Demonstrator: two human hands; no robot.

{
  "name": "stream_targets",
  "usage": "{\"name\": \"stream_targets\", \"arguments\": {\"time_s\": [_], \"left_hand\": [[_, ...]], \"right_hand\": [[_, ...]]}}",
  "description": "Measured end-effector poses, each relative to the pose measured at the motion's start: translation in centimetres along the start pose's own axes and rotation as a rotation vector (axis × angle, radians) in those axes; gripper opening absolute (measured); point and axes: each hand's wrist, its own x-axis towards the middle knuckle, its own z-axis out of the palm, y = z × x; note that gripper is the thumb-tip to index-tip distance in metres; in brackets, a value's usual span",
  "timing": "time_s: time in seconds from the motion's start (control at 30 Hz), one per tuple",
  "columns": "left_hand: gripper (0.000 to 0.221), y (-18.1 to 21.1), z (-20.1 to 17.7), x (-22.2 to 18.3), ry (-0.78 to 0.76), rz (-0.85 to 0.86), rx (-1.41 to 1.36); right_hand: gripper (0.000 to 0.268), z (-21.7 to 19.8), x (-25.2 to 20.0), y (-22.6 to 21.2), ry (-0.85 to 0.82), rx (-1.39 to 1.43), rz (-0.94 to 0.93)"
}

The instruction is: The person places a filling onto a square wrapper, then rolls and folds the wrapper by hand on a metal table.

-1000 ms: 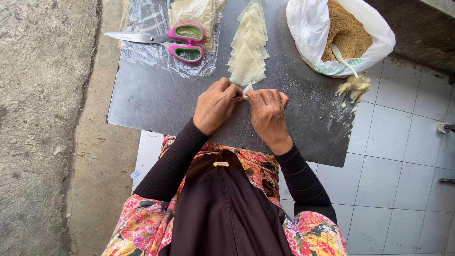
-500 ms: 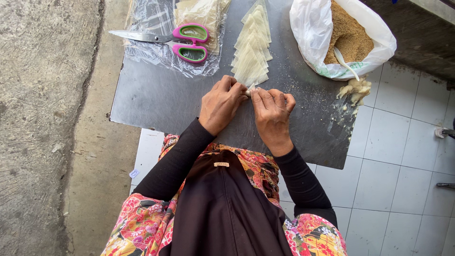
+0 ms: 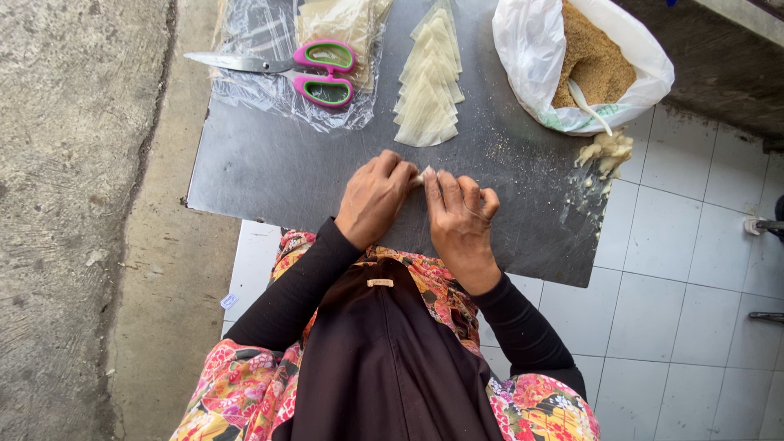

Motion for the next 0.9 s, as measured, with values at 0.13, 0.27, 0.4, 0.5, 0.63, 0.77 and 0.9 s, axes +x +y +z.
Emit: {"name": "stream_targets", "arguments": {"time_s": [0.13,0.27,0.4,0.5,0.63,0.77,0.9], "left_hand": [[0.022,0.2,-0.5,0.6,0.054,-0.082,-0.108],[0.019,0.2,-0.6,0.7,0.052,-0.135,-0.138],[0.018,0.1,-0.4,0.5,0.086,-0.146,-0.152],[0.018,-0.1,-0.3,0.4,0.081,-0.137,-0.146],[0.016,0.0,-0.2,0.4,0.075,-0.124,-0.125],[0.013,-0.1,-0.2,0.3,0.054,-0.126,-0.109],[0.014,-0.2,0.1,0.1,0.071,-0.112,-0.124]], "right_hand": [[0.049,1.8,1.5,0.3,-0.023,-0.077,0.054],[0.053,3.0,2.6,1.4,-0.003,-0.009,0.093],[0.053,2.9,2.3,2.5,-0.019,0.248,0.166],[0.041,2.7,2.2,2.6,0.002,0.428,0.236],[0.030,2.3,2.6,2.1,0.003,0.610,0.258],[0.023,3.0,3.3,1.7,0.017,0.580,0.299],[0.019,2.0,2.5,2.3,-0.004,0.683,0.283]]}}
